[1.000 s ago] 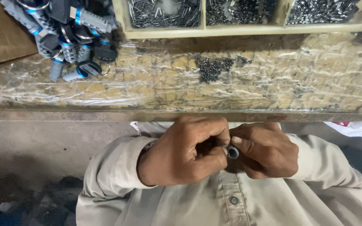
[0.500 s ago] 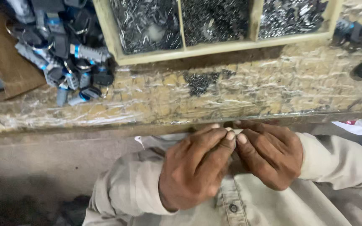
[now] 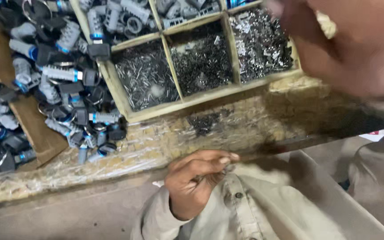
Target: The person assembles small key fobs by inserting metal pins into cylindrical housings and attaching them to key rings. They repeatedly pick pins from a compartmented tray, insert them into the housing, and place the assembled units into a blue basket.
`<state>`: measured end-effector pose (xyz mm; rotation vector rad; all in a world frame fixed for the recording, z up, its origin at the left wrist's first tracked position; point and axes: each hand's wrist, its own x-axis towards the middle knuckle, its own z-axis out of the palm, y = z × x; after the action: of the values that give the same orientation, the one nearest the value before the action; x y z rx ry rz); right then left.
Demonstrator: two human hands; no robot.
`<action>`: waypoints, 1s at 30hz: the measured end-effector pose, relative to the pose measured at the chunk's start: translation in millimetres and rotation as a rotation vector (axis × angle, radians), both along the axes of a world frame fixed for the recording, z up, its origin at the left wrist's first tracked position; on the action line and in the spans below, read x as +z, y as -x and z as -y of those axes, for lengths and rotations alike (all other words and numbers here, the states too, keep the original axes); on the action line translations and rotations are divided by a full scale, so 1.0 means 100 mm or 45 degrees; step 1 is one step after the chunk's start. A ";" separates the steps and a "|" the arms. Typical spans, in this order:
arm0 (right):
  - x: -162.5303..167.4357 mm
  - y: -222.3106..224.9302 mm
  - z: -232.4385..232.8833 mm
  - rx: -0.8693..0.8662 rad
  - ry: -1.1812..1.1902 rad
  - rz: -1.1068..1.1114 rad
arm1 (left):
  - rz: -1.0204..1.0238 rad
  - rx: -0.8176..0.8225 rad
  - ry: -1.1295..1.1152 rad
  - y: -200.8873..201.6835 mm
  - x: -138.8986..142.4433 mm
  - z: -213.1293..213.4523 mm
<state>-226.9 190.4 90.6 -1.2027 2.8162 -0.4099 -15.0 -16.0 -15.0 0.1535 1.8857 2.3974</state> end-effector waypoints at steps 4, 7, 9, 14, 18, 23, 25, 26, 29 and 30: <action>-0.14 -0.79 0.15 0.204 0.364 0.149 | 0.023 0.177 0.210 0.03 0.08 -0.02; -0.42 -1.31 -0.01 0.166 0.468 0.364 | 0.155 0.188 -0.052 0.04 0.11 -0.04; -0.67 -1.56 -0.04 0.086 0.479 0.237 | 0.161 0.185 -0.046 0.01 0.10 -0.05; -0.89 -1.71 -0.08 0.020 0.541 0.153 | 0.254 0.132 -0.029 -0.10 0.08 -0.07; -0.86 -1.74 -0.06 -0.019 0.578 0.292 | 0.465 0.114 -0.038 -0.07 0.12 -0.05; -0.87 -1.73 -0.05 0.064 0.740 0.227 | 0.397 0.079 0.065 0.01 0.18 -0.03; -0.86 -1.71 -0.04 0.074 0.723 0.205 | 0.236 0.070 0.308 0.01 0.21 -0.04; -0.84 -1.69 -0.04 0.082 0.712 0.179 | 0.182 0.069 0.413 0.01 0.22 -0.05; -0.78 -1.63 -0.06 0.135 0.730 0.232 | 0.356 0.097 0.178 0.02 0.23 -0.07; -0.76 -1.62 -0.09 0.158 0.743 0.272 | 0.468 0.110 0.005 0.03 0.24 -0.08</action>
<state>-64.9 198.9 14.6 -1.3016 2.4909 -1.3267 -17.6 -8.5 8.5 -0.3523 1.7555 2.2772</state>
